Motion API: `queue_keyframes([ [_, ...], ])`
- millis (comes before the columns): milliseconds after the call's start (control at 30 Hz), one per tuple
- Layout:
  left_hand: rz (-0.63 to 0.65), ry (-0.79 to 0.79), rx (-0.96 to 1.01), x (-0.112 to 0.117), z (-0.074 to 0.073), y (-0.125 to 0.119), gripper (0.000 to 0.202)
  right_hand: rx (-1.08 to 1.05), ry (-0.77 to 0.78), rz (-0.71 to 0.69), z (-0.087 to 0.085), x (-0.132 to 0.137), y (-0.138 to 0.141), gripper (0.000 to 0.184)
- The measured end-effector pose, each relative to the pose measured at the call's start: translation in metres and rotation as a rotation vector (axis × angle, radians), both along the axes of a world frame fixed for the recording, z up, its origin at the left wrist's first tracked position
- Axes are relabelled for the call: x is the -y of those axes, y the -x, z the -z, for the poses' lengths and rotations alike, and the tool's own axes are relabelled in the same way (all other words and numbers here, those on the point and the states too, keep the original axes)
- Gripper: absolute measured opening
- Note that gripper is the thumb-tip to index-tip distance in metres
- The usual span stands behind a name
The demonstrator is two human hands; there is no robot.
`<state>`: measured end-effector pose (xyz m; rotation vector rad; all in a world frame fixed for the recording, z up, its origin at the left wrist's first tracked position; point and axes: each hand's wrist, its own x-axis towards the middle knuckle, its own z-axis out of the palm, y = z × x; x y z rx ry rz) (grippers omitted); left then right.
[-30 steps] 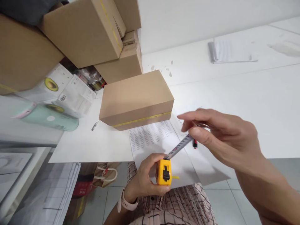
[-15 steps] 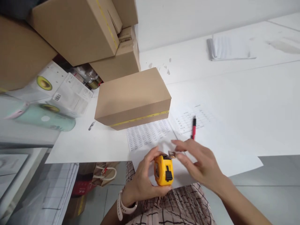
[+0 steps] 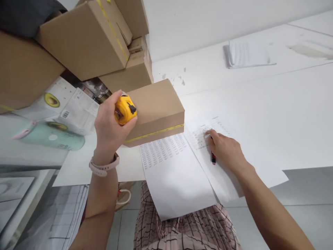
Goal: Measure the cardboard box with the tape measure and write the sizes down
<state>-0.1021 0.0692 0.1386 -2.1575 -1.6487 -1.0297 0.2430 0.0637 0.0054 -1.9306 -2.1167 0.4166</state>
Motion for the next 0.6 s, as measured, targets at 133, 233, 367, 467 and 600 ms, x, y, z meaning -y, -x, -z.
queue_keyframes([
  [133,-0.025,0.096,-0.027,-0.033,0.012,0.007,0.052,-0.248,-0.03,0.093,0.0,0.006,-0.011,0.03],
  [233,0.009,-0.127,-0.035,-0.031,0.022,0.001,0.046,-0.59,-0.031,0.176,0.0,0.012,-0.019,0.029],
  [367,0.192,-0.28,0.036,0.022,0.047,-0.043,0.036,-0.91,-0.094,0.147,0.002,0.018,-0.022,0.031],
  [467,0.415,0.092,0.055,0.075,0.084,-0.089,0.034,-0.912,-0.175,0.214,0.004,0.018,-0.016,0.037],
  [600,0.458,0.522,-0.151,0.116,0.127,-0.131,0.072,-0.912,-0.261,0.361,-0.002,0.021,0.005,0.032],
])
